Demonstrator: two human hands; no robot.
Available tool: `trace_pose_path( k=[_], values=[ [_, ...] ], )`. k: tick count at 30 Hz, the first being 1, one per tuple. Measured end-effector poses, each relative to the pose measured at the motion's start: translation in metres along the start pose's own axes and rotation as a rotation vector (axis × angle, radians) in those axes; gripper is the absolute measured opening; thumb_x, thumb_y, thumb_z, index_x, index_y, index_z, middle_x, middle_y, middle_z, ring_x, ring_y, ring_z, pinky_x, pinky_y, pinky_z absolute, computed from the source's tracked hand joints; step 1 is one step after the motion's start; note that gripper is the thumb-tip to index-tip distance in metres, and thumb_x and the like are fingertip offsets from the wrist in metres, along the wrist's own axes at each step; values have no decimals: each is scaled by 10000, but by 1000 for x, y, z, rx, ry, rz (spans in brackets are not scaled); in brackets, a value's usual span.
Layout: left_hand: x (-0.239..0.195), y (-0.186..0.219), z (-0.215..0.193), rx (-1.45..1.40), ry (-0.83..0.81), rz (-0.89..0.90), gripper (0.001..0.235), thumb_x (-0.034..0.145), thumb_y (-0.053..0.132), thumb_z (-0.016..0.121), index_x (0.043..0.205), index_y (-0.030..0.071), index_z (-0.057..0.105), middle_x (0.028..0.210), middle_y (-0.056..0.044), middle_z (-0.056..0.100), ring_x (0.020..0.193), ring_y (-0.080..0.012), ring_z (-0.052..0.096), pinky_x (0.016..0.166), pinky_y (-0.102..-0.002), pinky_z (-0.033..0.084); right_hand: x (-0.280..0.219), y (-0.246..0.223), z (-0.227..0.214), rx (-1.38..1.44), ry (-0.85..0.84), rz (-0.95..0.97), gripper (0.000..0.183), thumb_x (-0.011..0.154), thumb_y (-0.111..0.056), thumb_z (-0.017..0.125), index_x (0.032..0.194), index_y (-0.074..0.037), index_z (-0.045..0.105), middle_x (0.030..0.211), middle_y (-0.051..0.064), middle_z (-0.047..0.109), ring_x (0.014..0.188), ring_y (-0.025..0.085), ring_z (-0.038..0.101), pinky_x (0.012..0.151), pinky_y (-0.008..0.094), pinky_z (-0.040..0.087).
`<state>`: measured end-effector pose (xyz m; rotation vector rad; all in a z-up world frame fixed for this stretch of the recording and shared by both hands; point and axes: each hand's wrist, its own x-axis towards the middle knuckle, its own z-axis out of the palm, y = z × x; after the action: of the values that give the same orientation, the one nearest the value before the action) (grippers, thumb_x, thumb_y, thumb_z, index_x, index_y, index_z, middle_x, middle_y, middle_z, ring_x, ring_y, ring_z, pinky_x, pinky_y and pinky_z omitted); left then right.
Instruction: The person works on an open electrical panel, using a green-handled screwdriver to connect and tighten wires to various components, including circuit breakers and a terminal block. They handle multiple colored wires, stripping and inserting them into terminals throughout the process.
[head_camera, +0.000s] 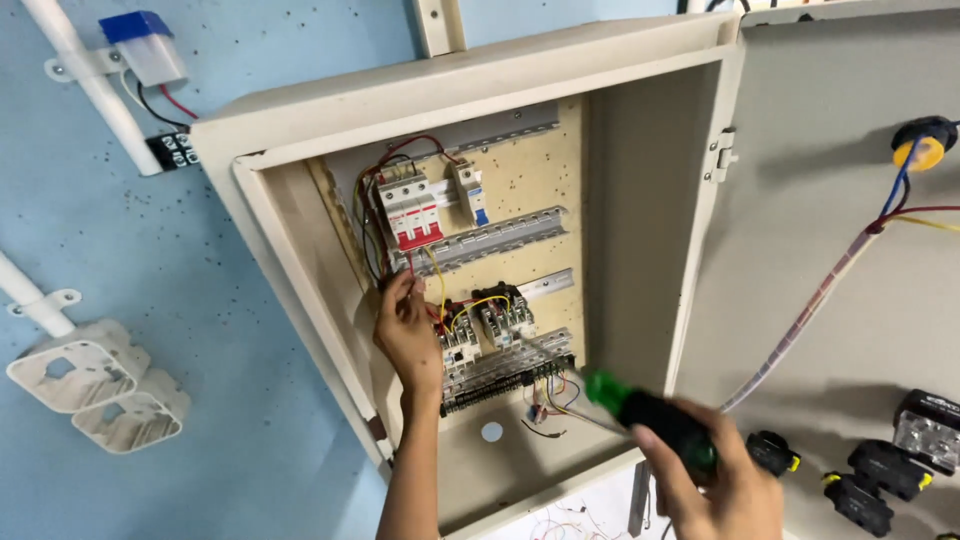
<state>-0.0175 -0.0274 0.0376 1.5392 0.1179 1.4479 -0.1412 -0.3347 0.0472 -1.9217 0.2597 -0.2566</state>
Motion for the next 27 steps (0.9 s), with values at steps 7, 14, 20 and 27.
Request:
trace_pose_path(
  k=[7, 14, 20, 27],
  values=[
    [0, -4, 14, -4, 83, -4, 213, 1016, 22, 642, 1212, 13, 725, 827, -83, 735, 493, -98, 547, 482, -241, 548, 57, 133, 109, 473, -302, 257, 397, 803, -192, 796, 1145, 8, 779, 500, 251, 620, 431, 324, 569, 501, 361, 433],
    [13, -39, 19, -30, 51, 207, 213, 999, -78, 633, 1207, -54, 676, 765, -146, 680, 594, -205, 611, 650, -366, 605, 70, 159, 177, 700, -610, 276, 245, 895, -84, 778, 1088, 57, 726, 461, 241, 556, 340, 284, 510, 416, 313, 356],
    [15, -25, 23, 222, 93, 308, 91, 1006, -56, 630, 1058, -57, 705, 736, -120, 688, 646, -200, 673, 627, -394, 620, 70, 165, 174, 632, -614, 226, 287, 904, -145, 757, 1141, 6, 699, 487, 176, 597, 371, 228, 504, 467, 305, 401],
    [8, -15, 14, 372, -24, 86, 294, 1010, 107, 549, 1188, 42, 772, 949, -112, 791, 816, -213, 729, 693, -380, 586, 73, 175, 177, 566, -604, 219, 261, 922, -132, 748, 1132, 16, 702, 577, 179, 674, 398, 217, 525, 449, 301, 433]
  ],
)
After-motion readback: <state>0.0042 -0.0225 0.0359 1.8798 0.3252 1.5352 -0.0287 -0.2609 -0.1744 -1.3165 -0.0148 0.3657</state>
